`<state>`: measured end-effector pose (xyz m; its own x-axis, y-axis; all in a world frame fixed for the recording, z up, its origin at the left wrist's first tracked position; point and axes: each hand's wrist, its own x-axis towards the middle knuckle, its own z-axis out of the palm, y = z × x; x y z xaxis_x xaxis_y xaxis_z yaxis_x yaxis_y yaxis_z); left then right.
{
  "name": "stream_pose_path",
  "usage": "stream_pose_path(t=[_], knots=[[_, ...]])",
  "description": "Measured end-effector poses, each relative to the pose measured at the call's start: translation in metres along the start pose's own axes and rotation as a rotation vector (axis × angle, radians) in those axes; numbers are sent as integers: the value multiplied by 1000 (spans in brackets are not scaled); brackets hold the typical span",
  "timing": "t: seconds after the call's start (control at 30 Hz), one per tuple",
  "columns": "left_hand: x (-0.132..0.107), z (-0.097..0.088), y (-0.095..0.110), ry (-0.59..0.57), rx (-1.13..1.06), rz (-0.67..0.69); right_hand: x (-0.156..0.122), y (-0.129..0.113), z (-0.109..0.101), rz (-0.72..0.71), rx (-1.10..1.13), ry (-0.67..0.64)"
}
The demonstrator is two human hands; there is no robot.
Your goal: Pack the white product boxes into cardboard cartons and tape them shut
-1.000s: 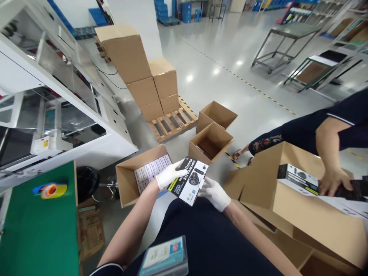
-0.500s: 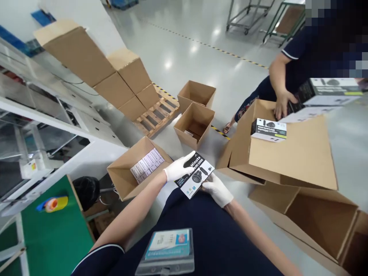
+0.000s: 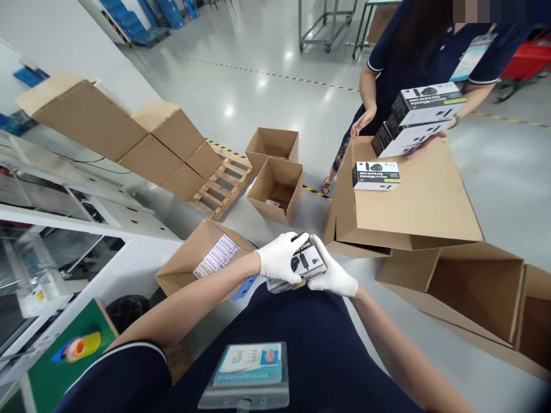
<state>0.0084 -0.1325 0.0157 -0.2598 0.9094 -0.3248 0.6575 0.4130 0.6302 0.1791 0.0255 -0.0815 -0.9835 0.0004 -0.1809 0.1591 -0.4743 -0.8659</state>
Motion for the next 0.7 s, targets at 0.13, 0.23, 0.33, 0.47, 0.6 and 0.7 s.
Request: stream_pose_path(t=[0.13, 0.23, 0.33, 0.47, 0.6, 0.7], knots=[[1, 0, 16, -21, 44, 54, 1, -11, -10, -125, -175, -47], [-2, 2, 22, -72, 16, 29, -2, -8, -13, -94, -219, -88], [1, -7, 24, -161, -57, -15, -3, -2, -15, -53, -191, -107], [14, -45, 13, -303, -360, -84, -5, -9, -10, -61, -160, -101], [20, -79, -22, -222, -717, -301, -9, -24, 1, -88, -138, -136], [0, -74, -49, -5, -882, -419, -12, -23, 4, -105, -114, -105]])
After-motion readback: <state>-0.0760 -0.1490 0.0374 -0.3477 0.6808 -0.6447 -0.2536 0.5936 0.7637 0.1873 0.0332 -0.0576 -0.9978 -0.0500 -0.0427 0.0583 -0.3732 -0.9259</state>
